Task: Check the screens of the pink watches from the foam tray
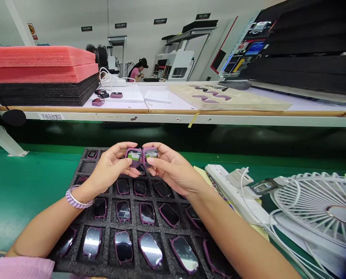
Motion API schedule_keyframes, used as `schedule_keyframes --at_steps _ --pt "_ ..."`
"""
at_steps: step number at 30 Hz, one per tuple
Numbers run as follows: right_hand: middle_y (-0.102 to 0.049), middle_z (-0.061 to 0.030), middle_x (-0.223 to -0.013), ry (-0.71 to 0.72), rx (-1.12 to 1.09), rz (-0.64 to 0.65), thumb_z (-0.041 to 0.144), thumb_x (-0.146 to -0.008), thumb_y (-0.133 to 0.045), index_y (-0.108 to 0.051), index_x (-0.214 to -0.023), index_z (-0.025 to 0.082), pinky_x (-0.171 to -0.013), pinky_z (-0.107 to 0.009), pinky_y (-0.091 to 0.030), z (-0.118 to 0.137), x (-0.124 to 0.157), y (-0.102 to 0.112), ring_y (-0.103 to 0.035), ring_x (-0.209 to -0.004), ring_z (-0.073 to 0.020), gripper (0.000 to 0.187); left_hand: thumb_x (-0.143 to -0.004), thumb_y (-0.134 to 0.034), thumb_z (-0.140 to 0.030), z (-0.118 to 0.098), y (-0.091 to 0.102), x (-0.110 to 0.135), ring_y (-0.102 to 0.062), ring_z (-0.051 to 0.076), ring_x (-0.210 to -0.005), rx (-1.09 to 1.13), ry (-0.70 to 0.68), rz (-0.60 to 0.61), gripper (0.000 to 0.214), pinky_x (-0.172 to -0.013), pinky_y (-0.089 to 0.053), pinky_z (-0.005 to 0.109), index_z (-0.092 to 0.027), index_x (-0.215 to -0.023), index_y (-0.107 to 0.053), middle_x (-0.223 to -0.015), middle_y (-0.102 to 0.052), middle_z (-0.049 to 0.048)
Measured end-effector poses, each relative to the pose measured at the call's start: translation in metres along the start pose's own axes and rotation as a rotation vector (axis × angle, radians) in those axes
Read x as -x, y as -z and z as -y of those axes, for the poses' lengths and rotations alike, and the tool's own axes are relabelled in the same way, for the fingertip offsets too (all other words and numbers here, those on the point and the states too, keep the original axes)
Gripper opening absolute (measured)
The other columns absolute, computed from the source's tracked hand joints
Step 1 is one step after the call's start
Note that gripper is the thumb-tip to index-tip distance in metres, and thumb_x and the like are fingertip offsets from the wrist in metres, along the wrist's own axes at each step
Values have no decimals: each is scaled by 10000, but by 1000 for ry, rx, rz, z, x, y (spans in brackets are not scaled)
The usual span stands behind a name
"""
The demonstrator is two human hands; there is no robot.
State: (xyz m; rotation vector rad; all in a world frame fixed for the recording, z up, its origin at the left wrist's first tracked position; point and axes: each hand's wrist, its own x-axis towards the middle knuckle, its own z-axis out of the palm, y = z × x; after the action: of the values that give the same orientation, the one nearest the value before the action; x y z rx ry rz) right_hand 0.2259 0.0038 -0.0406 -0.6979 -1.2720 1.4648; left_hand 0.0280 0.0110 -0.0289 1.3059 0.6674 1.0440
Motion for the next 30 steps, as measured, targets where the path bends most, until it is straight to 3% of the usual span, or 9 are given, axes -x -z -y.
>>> schedule_keyframes --at_steps 9,30 --pt "-601 -3 -923 -6 -4 1 193 -742 -827 -639 -1126 198 -578 -211 -435 2 1 -3 -509 -631 -96 428 -781 -643 -207 2 2 -3 -744 168 -661 34 8 -12 411 -648 -655 256 -174 -1189 -600 -997 -688 35" --pt "-600 -16 -944 -4 43 -10 238 -744 -829 -640 -1128 220 -573 -246 -446 1 0 -3 -506 -650 -127 429 -752 -639 -229 3 5 -4 -734 165 -643 37 26 -20 424 -630 -646 273 -176 -1172 -611 -987 -686 42"
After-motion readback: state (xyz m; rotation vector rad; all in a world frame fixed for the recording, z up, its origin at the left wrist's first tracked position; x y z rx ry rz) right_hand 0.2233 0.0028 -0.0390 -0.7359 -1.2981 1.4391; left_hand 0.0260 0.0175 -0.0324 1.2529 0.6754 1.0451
